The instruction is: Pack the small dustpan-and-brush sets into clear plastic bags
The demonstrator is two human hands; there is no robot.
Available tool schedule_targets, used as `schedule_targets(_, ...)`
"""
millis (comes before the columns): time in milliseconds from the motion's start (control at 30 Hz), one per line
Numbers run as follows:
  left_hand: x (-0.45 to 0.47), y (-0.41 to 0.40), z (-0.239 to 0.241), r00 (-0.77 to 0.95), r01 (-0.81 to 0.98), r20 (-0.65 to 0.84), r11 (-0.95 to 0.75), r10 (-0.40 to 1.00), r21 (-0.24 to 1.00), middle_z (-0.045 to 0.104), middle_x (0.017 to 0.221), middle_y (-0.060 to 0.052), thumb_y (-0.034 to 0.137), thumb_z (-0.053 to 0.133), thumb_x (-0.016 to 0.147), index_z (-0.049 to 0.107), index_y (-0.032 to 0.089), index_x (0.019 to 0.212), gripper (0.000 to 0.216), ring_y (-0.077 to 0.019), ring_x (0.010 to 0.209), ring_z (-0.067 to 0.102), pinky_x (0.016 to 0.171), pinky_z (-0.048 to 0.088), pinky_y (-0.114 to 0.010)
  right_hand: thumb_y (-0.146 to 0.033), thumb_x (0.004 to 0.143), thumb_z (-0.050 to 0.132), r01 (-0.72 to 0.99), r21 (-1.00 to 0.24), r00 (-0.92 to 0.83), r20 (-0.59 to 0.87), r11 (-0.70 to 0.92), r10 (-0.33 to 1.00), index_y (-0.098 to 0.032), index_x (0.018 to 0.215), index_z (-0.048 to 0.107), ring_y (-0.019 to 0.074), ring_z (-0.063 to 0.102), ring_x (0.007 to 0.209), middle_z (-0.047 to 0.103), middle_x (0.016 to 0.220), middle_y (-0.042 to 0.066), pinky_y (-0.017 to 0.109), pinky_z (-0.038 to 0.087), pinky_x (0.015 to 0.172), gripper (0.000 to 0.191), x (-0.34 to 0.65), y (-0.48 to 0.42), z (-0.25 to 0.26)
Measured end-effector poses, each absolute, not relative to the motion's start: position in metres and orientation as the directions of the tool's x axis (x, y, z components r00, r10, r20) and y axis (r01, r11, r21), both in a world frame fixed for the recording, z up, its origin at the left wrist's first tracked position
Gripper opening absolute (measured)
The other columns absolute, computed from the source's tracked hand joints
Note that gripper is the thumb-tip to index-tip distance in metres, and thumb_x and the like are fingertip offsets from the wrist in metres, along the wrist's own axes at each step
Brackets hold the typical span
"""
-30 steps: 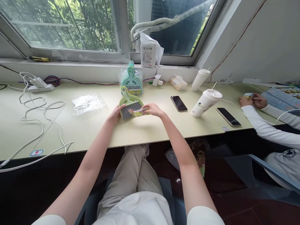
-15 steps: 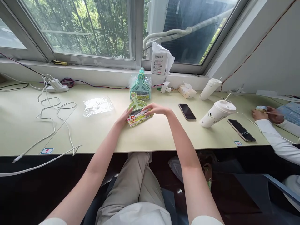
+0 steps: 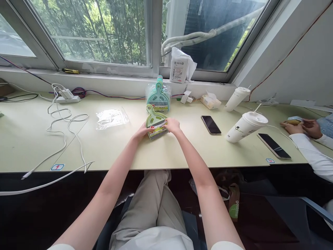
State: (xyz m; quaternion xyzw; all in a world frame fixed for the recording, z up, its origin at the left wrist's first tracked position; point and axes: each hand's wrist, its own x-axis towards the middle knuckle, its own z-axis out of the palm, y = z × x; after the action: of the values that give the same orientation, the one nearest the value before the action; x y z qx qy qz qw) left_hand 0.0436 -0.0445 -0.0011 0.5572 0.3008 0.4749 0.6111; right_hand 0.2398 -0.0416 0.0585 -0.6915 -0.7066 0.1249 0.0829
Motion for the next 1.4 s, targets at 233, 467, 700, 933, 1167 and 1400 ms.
schedule_targets(233, 0.041, -0.043, -0.001, 0.215, -0.247, 0.148, -0.093, 0.965, 0.964, 0.062, 0.118, -0.01, 0.02, 0.077, 0.058, 0.055, 0.018, 0.119, 0.064, -0.0285, 0.113, 0.057, 0.101, 0.042, -0.046, -0.05, 0.079, 0.064, 0.902, -0.432, 0.152, 0.309, -0.004, 0.939, -0.021, 0.097, 0.06, 0.028, 0.06, 0.1, 0.066, 0.097, 0.014, 0.038, 0.043, 0.084, 0.034, 0.228, -0.046, 0.037)
schedule_targets(467, 0.035, -0.04, 0.007, -0.018, -0.298, 0.193, -0.19, 0.981, 0.936, 0.059, 0.123, -0.008, 0.031, 0.074, 0.067, 0.047, 0.023, 0.125, 0.065, -0.0262, 0.115, 0.056, 0.097, 0.046, -0.044, -0.053, 0.089, 0.041, 0.089, -0.996, 0.225, 0.023, 0.003, 0.974, -0.022, 0.114, 0.044, 0.0205, 0.062, 0.104, 0.057, 0.121, 0.013, 0.035, 0.053, 0.083, 0.04, 0.2, -0.05, 0.006)
schedule_targets(700, 0.04, -0.042, 0.01, 0.003, -0.263, 0.104, -0.1, 0.995, 0.96, 0.059, 0.12, -0.01, 0.032, 0.079, 0.061, 0.046, 0.021, 0.121, 0.069, -0.0275, 0.11, 0.058, 0.09, 0.05, -0.043, -0.033, 0.078, 0.065, -0.317, -0.947, -0.097, -0.023, -0.053, 0.995, -0.02, 0.098, 0.057, 0.015, 0.07, 0.079, 0.071, 0.096, 0.004, 0.03, 0.057, 0.08, 0.025, 0.199, -0.041, 0.001)
schedule_targets(933, 0.043, -0.043, 0.013, 0.08, -0.307, 0.057, -0.03, 0.995, 0.951, 0.06, 0.118, -0.006, 0.031, 0.066, 0.07, 0.045, 0.025, 0.123, 0.057, -0.0243, 0.103, 0.061, 0.082, 0.053, -0.038, -0.028, 0.08, 0.06, -0.345, -0.937, -0.036, -0.047, -0.057, 0.998, -0.02, 0.097, 0.058, 0.0144, 0.07, 0.075, 0.072, 0.096, 0.003, 0.029, 0.058, 0.076, 0.019, 0.205, -0.048, 0.004)
schedule_targets(1167, 0.039, -0.048, 0.017, 0.116, -0.269, 0.132, -0.097, 0.984, 0.958, 0.059, 0.121, -0.005, 0.035, 0.068, 0.071, 0.046, 0.027, 0.126, 0.06, -0.0252, 0.108, 0.059, 0.088, 0.051, -0.041, -0.035, 0.077, 0.067, -0.328, -0.945, -0.057, -0.001, -0.02, 0.998, -0.022, 0.102, 0.055, 0.0164, 0.071, 0.08, 0.071, 0.099, 0.003, 0.032, 0.058, 0.079, 0.031, 0.207, -0.05, 0.005)
schedule_targets(1400, 0.034, -0.043, 0.02, 0.014, -0.155, 0.109, -0.106, 0.994, 0.982, 0.062, 0.113, -0.009, 0.047, 0.047, 0.085, 0.056, 0.021, 0.114, 0.04, -0.0257, 0.105, 0.057, 0.083, 0.051, -0.042, -0.033, 0.071, 0.073, -0.352, -0.936, -0.053, 0.031, 0.01, 0.998, -0.02, 0.098, 0.058, 0.0185, 0.071, 0.081, 0.072, 0.097, 0.004, 0.034, 0.059, 0.077, 0.034, 0.215, -0.049, 0.004)
